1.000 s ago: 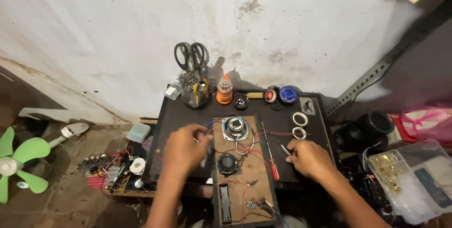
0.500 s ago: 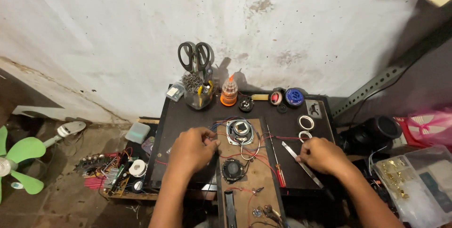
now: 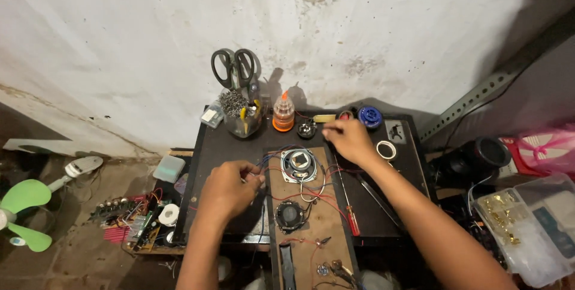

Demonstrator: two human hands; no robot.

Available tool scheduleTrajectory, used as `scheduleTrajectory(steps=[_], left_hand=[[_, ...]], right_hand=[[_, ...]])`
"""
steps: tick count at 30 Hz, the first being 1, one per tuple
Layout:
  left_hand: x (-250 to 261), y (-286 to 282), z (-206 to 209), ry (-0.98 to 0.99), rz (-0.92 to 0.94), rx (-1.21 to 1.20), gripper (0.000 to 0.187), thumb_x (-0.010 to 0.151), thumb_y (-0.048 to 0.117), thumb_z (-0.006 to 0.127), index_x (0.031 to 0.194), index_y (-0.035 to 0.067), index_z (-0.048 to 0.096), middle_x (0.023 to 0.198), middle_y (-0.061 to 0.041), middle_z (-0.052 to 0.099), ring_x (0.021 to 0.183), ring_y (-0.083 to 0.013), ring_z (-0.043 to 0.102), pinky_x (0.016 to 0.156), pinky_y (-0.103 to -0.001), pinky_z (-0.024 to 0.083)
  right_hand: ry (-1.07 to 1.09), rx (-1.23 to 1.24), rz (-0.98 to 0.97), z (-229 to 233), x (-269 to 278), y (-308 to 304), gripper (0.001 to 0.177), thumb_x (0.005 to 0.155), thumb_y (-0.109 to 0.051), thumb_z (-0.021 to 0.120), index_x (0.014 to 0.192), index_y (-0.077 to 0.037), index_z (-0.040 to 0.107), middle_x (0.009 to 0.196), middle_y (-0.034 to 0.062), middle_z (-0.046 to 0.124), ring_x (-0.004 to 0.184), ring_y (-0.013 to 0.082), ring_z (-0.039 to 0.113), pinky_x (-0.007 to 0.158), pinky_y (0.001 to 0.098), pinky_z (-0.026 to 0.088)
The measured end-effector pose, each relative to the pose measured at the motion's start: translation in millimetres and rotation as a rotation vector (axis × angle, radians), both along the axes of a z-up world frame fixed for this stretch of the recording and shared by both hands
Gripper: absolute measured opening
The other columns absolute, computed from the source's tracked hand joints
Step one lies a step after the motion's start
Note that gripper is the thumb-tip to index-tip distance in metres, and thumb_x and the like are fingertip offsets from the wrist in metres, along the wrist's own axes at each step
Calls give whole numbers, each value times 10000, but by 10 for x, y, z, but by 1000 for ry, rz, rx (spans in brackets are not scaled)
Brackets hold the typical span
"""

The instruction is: The person is soldering wires to a small electronic component on a workbench. They use a soldering iron to heat the connection points while feeding solder wire to create the joint. The workspace is cluttered with tools and electronic parts.

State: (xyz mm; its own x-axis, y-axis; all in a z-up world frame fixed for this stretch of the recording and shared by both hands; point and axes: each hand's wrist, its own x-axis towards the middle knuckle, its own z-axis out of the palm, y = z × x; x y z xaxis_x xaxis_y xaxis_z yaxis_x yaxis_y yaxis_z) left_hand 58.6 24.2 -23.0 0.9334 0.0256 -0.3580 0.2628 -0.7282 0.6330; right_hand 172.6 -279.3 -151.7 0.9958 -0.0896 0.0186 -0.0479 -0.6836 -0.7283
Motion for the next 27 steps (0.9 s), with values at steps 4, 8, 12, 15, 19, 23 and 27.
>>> scheduleTrajectory(steps=[4, 8, 12, 15, 19, 23, 27], left_hand=[[-10, 3, 67, 23, -3, 8, 279, 870, 224, 741, 1111, 104, 814, 952, -125, 819, 1034, -399, 744, 891, -502, 563], [18, 34, 29, 24, -6, -13, 286, 850, 235, 743, 1099, 116, 817, 956, -105, 819, 1027, -384, 748, 885, -482, 566], [3, 72, 21, 21, 2, -23, 287, 843, 247, 742, 1092, 126, 819, 949, -97, 819, 1020, -378, 750, 874, -482, 566], [-17, 80, 55, 25, 5, -23, 293, 832, 255, 744, 1091, 140, 816, 934, -73, 819, 1019, -367, 752, 877, -477, 570], [-24, 97, 49, 2, -9, -18, 280, 866, 242, 679, 1089, 146, 818, 963, -107, 816, 1025, -387, 748, 886, -484, 571], [-45, 96, 63, -17, -2, -37, 281, 834, 258, 739, 1077, 140, 816, 940, -83, 817, 1005, -376, 754, 860, -492, 575], [18, 80, -106, -80, -17, -97, 270, 836, 219, 733, 1070, 115, 817, 930, -112, 815, 991, -399, 754, 859, -502, 579]], right_hand=[[64, 22, -81, -155, 207, 121, 193, 828, -273, 781, 1004, -209, 830, 821, 10, 796, 878, 215, 763, 782, 346, 583], [100, 126, -119, -141, 256, 221, 247, 837, -253, 800, 1055, -140, 820, 935, 83, 793, 902, 234, 745, 760, 336, 574], [94, 131, -166, -243, 295, 210, 163, 798, -222, 806, 950, -173, 835, 818, 39, 768, 762, 188, 729, 653, 299, 564], [117, 196, -187, -131, 189, 284, 129, 806, -165, 758, 918, -143, 821, 751, 33, 762, 586, 147, 671, 561, 253, 543], [131, 223, -200, -332, 247, 183, 165, 763, -164, 773, 918, -131, 821, 809, 95, 759, 608, 188, 686, 533, 296, 560], [-77, 226, -97, -121, -3, 187, 198, 785, -117, 783, 977, -71, 785, 799, 97, 761, 606, 132, 615, 555, 278, 507], [-557, -62, 116, 406, -503, 247, 162, 798, -45, 831, 928, -117, 766, 726, 67, 743, 564, 208, 672, 546, 298, 514]])
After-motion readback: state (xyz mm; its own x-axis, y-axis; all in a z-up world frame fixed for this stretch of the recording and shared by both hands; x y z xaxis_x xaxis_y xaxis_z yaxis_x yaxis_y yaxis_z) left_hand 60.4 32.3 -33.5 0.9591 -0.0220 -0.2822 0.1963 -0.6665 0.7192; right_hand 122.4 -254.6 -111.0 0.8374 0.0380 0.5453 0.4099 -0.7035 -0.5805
